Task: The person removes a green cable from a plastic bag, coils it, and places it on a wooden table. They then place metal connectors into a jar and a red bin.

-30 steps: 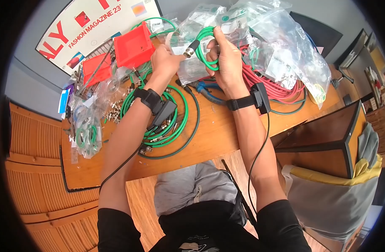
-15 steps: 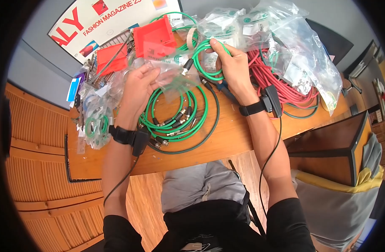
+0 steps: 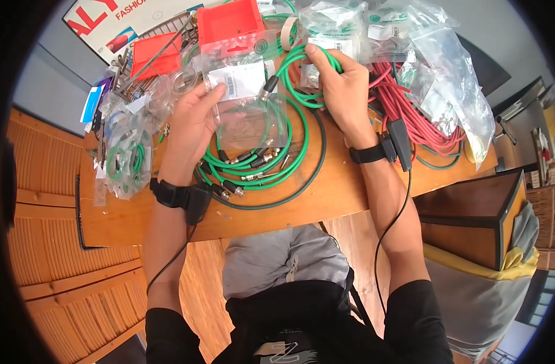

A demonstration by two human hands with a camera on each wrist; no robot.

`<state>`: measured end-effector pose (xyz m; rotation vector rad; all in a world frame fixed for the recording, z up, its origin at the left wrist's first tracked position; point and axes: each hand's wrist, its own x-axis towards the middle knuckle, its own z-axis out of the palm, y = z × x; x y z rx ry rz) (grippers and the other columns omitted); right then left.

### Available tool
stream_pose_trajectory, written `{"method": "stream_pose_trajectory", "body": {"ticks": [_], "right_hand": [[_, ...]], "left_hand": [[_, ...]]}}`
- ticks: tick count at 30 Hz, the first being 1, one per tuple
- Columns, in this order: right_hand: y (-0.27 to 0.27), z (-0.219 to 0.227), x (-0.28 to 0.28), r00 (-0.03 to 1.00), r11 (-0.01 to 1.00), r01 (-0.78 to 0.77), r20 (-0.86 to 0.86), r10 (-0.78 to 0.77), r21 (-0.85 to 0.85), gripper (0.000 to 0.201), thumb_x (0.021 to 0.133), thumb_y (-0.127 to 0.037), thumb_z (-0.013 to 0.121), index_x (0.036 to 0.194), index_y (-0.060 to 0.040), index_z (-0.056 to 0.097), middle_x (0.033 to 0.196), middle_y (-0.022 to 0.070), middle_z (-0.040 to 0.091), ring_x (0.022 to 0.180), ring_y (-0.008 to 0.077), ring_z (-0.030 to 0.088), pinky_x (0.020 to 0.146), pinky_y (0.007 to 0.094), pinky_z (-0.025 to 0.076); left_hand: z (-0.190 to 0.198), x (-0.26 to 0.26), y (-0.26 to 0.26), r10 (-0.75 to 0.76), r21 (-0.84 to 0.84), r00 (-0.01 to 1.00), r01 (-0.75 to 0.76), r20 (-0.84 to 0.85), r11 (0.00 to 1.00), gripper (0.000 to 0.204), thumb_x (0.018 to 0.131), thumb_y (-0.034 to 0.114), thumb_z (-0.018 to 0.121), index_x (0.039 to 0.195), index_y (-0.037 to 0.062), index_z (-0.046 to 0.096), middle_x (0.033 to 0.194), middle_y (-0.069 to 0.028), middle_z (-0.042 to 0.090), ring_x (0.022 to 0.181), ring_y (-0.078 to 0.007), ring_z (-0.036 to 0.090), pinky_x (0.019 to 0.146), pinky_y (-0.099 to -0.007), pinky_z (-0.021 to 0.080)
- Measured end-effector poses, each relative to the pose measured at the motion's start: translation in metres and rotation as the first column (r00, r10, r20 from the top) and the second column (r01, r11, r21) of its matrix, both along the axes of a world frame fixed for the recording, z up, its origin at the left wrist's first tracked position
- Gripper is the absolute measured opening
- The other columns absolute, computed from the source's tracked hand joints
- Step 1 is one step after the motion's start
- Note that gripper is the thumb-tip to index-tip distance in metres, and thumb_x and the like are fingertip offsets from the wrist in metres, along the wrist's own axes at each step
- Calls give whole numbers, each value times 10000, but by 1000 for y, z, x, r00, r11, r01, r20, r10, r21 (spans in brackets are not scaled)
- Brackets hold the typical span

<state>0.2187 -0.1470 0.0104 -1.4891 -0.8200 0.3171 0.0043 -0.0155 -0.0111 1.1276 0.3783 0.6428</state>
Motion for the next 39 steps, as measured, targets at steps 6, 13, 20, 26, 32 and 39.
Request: {"method": "stream_pose_trajectory", "body": {"ticks": [6, 13, 20, 26, 32, 39], "right_hand": [[1, -5, 9, 994, 997, 76, 76, -75, -10, 370, 975, -387, 694, 931, -26, 763, 544, -67, 451, 503, 15, 392, 455, 233, 265], [0, -3, 7, 988, 996, 83, 136, -80, -13, 395, 941, -397, 734, 882, -8, 766, 580, -69, 445, 558, 27, 382, 490, 243, 298], [-2, -3, 7, 996, 998, 45, 78, -42, -39, 398, 935, -406, 739, 886, -12, 770, 581, -62, 490, 548, 24, 411, 481, 236, 330], [-2, -1, 0, 997, 999, -2, 82, 5, -44, 373, 932, -389, 747, 892, -20, 776, 601, -67, 503, 559, 21, 429, 484, 233, 344], [-2, 0, 0, 998, 1000, 18, 59, -17, -9, 356, 935, -376, 745, 875, -27, 775, 583, -66, 505, 544, 22, 428, 471, 234, 338], [-3, 0, -1, 999, 1000, -12, 51, 13, -23, 347, 942, -363, 737, 871, -25, 772, 584, -64, 525, 543, 17, 429, 472, 233, 329]], "left_hand": [[-10, -1, 4, -30, -32, 998, 32, 51, 999, 278, 1059, 151, 524, 1247, -45, 582, 1232, -143, 655, 1070, -264, 686, 870, -446, 616], [7, 2, -8, -88, -8, 993, 89, 82, 996, 342, 1087, 231, 473, 1260, -53, 555, 1225, -138, 649, 1127, -294, 680, 878, -403, 614], [4, 7, -8, -72, -88, 991, 83, 115, 993, 400, 1095, 296, 446, 1263, -49, 560, 1233, -147, 656, 1125, -299, 675, 905, -529, 603], [2, 8, -8, -107, -61, 989, 114, 99, 992, 438, 1110, 302, 378, 1348, -38, 518, 1291, -196, 640, 1153, -360, 657, 954, -604, 557], [-2, 10, -9, -52, -60, 997, 56, 54, 997, 455, 1111, 314, 368, 1323, -51, 538, 1253, -194, 658, 1123, -329, 674, 944, -561, 577], [-1, 7, -7, -79, -13, 995, 80, 63, 997, 349, 1061, 212, 518, 1288, -48, 570, 1207, -157, 681, 1064, -271, 697, 918, -472, 598]]}}
